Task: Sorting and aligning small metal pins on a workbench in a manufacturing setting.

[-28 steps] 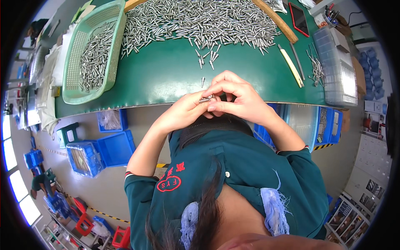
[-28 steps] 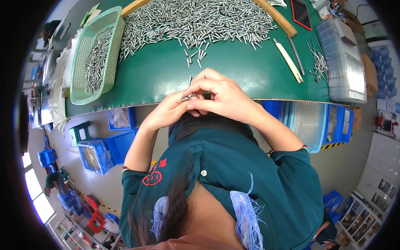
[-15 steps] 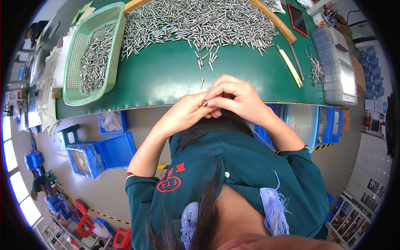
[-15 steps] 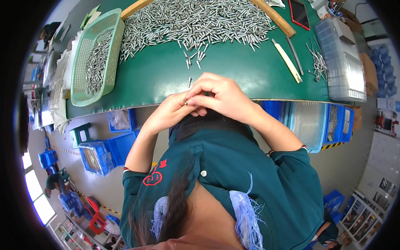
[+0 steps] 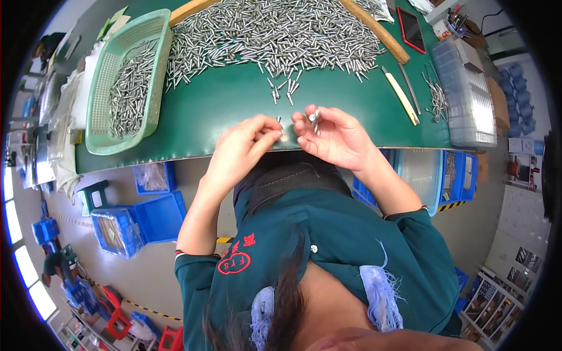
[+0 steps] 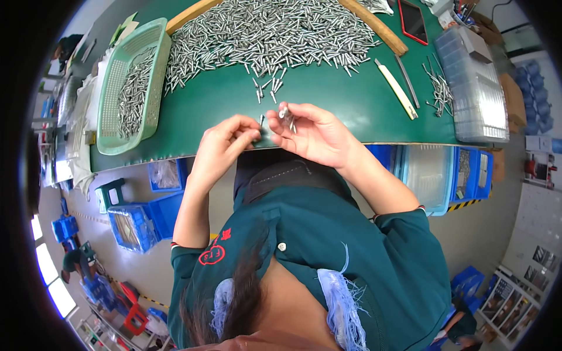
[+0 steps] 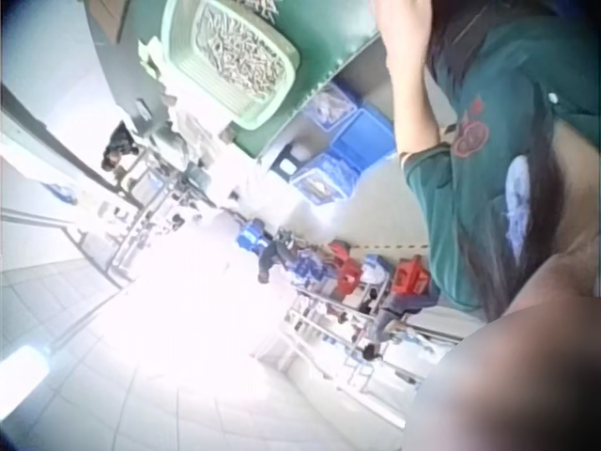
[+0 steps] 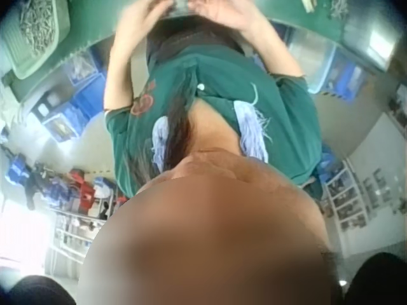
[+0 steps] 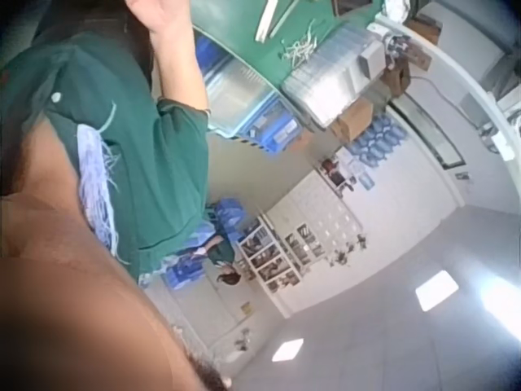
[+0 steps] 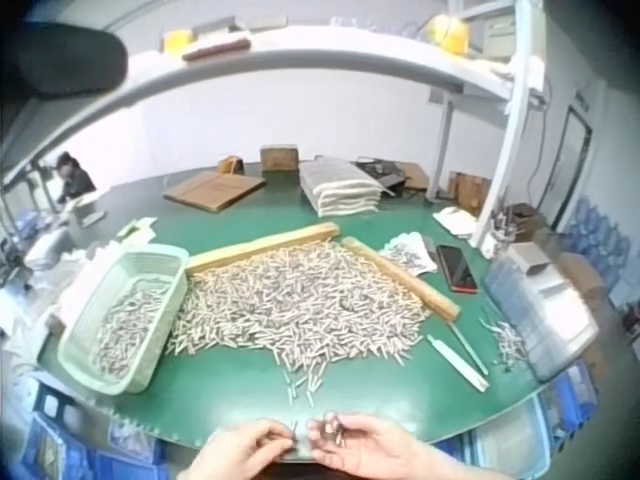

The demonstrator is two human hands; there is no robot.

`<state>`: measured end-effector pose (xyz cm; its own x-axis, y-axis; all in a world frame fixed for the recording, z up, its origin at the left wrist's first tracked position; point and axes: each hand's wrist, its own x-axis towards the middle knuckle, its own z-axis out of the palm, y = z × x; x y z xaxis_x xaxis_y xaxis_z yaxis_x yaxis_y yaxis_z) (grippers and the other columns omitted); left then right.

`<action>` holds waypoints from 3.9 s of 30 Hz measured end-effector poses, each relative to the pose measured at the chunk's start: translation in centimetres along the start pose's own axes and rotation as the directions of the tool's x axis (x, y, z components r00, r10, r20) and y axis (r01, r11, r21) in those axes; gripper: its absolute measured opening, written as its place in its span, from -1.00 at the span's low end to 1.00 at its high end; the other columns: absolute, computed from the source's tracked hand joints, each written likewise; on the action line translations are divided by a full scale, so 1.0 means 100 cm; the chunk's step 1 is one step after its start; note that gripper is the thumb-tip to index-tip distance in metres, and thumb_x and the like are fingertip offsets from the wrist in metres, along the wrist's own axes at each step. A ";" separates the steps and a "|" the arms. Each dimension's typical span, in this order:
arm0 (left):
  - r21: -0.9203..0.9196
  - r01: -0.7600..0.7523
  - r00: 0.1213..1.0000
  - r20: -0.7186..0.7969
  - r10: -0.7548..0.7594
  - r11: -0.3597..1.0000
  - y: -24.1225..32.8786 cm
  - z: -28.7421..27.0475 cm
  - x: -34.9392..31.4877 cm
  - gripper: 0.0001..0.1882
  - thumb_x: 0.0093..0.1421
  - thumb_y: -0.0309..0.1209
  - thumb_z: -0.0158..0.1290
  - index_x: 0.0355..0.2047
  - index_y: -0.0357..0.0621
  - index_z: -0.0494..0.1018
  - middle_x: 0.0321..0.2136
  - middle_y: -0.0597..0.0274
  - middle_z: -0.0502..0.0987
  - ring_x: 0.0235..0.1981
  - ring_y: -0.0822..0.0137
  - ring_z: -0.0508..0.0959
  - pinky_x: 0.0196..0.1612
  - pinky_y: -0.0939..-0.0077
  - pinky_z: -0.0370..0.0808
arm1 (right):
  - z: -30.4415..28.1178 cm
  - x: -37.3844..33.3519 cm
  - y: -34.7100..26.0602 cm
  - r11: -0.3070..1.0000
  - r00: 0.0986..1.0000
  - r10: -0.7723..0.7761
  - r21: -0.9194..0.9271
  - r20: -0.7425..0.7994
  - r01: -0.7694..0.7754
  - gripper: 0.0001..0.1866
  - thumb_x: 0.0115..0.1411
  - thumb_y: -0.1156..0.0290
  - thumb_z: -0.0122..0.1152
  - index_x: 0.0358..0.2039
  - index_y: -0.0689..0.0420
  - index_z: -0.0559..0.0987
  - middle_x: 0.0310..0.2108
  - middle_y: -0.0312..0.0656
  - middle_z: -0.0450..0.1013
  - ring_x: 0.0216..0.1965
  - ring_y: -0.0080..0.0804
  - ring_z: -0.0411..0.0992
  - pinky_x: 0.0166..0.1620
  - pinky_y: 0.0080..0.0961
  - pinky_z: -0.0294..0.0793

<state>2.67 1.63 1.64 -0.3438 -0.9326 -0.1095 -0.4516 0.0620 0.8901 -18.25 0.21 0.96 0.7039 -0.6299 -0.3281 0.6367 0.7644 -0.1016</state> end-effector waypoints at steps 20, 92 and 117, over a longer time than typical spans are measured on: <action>0.503 -0.106 0.937 -0.237 0.255 0.858 -0.011 -0.003 0.034 -0.85 0.09 -0.44 0.05 -0.28 -0.03 0.45 -0.35 0.24 0.44 -0.32 0.19 0.51 -0.30 0.35 0.45 | -0.010 0.018 0.009 -0.756 0.751 -0.380 -0.650 0.539 0.084 -0.82 0.03 0.31 0.27 -0.34 0.04 0.56 -0.58 -0.31 0.30 -0.54 -0.43 0.36 -0.46 -0.47 0.35; 0.613 -0.209 0.911 -0.162 0.380 0.762 -0.014 0.015 0.001 -0.85 0.03 -0.38 0.12 -0.37 -0.07 0.46 -0.37 0.28 0.39 -0.30 0.23 0.39 -0.23 0.34 0.34 | -0.008 0.009 0.001 -0.714 0.750 -0.456 -0.700 0.479 0.013 -0.90 0.07 0.39 0.19 -0.38 0.09 0.55 -0.48 -0.26 0.47 -0.51 -0.36 0.46 -0.46 -0.47 0.41; 0.511 -0.210 0.916 -0.195 0.350 0.833 -0.009 0.023 0.009 -0.86 0.08 -0.50 0.05 -0.30 -0.17 0.45 -0.36 0.16 0.41 -0.33 0.14 0.41 -0.22 0.30 0.38 | -0.008 0.012 0.005 -0.747 0.772 -0.416 -0.665 0.480 0.011 -0.81 0.00 0.27 0.29 -0.47 0.09 0.51 -0.53 -0.29 0.44 -0.55 -0.38 0.43 -0.48 -0.47 0.38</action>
<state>0.88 1.49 -0.28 -0.3126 -0.9021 0.2976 -0.7253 0.4289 0.5385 -17.38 -0.08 -0.21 0.4297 -0.8705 0.2399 -0.6770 -0.4864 -0.5523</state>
